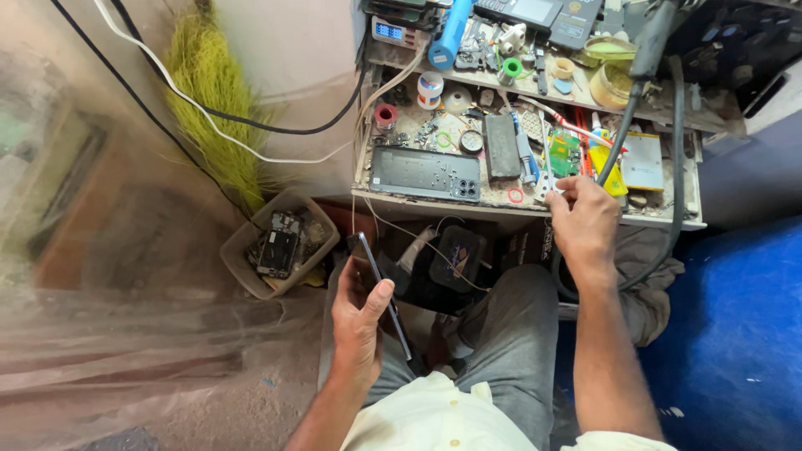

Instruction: The person uses a plastic spudger to pry open the back cover of a smartphone, then removes the battery and places the cover on the table. The person continues to manipulate the phone's internal components and connect a charging cable.

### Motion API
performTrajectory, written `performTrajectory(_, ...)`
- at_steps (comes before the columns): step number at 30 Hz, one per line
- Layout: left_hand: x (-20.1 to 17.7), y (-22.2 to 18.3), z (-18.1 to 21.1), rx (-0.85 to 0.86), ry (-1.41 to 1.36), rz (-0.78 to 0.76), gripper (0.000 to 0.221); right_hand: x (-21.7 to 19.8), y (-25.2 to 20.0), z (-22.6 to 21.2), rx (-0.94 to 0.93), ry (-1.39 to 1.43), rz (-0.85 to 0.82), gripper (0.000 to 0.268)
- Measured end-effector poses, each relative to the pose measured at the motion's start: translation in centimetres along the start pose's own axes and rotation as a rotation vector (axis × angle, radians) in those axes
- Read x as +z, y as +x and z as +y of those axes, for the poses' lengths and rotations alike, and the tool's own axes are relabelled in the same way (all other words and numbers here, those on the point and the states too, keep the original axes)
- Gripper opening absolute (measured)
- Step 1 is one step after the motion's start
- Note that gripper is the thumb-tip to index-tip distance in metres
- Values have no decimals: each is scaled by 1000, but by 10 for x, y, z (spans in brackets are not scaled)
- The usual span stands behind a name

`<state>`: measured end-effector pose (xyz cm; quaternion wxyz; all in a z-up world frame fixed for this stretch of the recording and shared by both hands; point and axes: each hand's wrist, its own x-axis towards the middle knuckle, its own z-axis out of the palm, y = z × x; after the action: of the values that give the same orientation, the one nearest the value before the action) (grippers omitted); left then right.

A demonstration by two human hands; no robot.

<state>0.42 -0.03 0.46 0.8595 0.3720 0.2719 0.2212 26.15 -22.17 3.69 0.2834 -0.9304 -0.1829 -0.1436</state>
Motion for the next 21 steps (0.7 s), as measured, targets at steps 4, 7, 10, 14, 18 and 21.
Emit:
performTrajectory(4,-4,4,-2,-33,-13,-37,78,5,0,16,249,265,-48,29)
performTrajectory(7,-5,6,-2,-111,-115,-97,73,-11,2,23,409,840,-151,36)
performTrajectory(10,-3,7,2,-167,-264,-190,69,-32,-4,16,548,1305,-277,39)
performTrajectory(14,-2,7,3,-222,-418,-322,67,-46,-19,-3,577,1745,-390,39)
performTrajectory(18,0,8,-8,-214,-444,-396,67,-54,-40,-20,517,1825,-449,33)
performTrajectory(21,5,8,-35,-259,-327,-329,68,-58,-80,-27,499,1620,-443,26)
